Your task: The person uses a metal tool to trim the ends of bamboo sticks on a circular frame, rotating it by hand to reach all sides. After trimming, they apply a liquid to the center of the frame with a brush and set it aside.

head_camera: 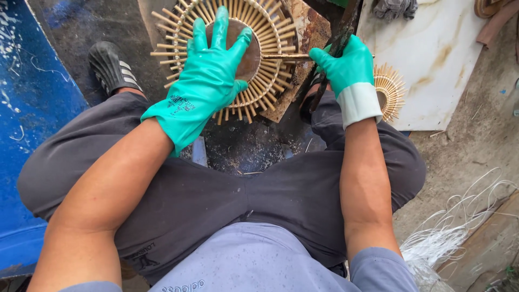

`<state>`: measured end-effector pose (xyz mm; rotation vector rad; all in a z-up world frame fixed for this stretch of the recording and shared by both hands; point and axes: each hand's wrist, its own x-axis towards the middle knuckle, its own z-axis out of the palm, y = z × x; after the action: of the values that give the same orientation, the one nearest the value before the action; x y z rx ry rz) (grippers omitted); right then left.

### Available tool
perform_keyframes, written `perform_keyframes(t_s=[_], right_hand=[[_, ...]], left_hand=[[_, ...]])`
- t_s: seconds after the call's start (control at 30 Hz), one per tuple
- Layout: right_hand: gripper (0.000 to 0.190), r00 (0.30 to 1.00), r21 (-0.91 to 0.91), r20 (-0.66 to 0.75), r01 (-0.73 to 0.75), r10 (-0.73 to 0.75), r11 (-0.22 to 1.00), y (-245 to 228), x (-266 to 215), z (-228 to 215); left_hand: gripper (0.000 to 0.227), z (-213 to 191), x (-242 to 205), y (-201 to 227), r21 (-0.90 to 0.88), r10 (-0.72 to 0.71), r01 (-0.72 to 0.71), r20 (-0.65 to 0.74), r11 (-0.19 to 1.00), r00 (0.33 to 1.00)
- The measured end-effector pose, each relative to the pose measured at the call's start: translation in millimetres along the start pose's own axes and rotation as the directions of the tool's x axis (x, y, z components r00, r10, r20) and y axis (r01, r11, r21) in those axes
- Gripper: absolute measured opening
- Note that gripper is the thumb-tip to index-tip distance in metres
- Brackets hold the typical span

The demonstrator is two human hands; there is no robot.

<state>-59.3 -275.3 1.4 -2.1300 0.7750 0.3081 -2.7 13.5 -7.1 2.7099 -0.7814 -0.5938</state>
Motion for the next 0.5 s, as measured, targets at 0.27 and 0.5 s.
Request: perform_keyframes(t_s=[0.27, 0.5], right_hand=[[0.031, 0.991, 0.188, -0.021, 0.131, -0.13, 0.973, 24.1, 18.1, 2.1], [0.035, 0.995, 0.197, 0.042, 0.077, -0.087, 0.977, 19.2, 19.4, 7.2]], left_hand=[[0.102, -22.9, 3.0, -0.1, -0.084, -0.04, 0.05, 0.118, 0.995, 0.992], [0.107, -18.5, 5.6, -2.3, 0.037, 0.017, -0.021, 0.111, 0.999, 0.994]])
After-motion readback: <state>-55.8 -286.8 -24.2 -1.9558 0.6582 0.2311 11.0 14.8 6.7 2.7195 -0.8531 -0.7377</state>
